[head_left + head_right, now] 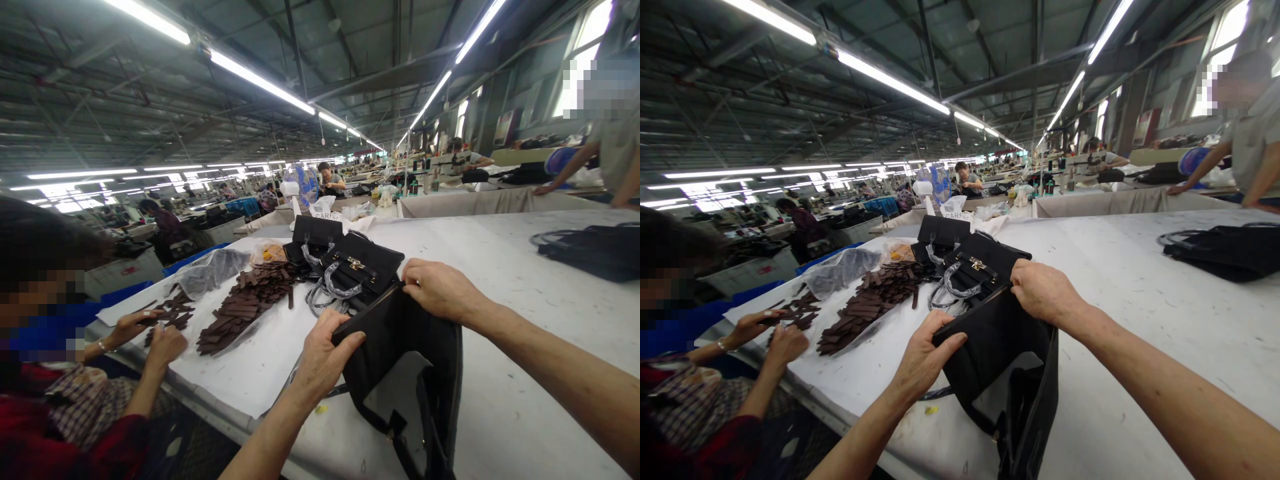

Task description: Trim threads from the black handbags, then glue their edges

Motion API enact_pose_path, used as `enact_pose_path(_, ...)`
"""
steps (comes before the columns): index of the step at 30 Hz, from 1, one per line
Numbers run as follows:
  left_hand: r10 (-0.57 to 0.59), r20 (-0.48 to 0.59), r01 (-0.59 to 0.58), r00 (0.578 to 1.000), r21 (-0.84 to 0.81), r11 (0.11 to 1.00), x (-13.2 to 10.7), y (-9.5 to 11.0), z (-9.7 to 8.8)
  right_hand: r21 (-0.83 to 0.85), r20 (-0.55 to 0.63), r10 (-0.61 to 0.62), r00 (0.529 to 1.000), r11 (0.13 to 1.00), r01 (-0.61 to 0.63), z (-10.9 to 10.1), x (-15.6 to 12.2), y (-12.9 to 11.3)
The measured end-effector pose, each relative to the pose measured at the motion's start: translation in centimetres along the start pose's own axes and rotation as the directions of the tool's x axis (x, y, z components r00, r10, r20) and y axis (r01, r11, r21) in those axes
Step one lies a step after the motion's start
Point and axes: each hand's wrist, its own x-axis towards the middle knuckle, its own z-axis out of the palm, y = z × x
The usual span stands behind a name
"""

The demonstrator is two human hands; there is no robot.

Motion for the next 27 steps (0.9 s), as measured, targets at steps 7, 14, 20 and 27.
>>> enact_pose_path(7,-0.009,-0.002,0.009,1.0,-0.015,1.0,0.1,0.0,0.0,-0.075,0.058,0.015,0.998,0.997,-0.011,-0.3,0.6,-0.4)
enact_pose_path(14,-0.023,-0.004,0.022,1.0,-0.021,1.0,0.0,0.1,0.0,-0.145,0.096,0.043,0.994,0.989,-0.029,-0.5,1.0,-0.6)
enact_pose_path(20,-0.028,-0.017,0.028,0.999,-0.01,1.0,0.1,0.3,0.0,-0.189,0.122,0.038,0.992,0.982,-0.014,-0.8,1.3,-1.1)
enact_pose_path(27,-0.026,-0.049,0.026,0.998,-0.007,1.0,0.1,0.5,-0.2,-0.182,0.118,0.036,0.992,0.983,-0.014,-0.6,1.1,-0.9)
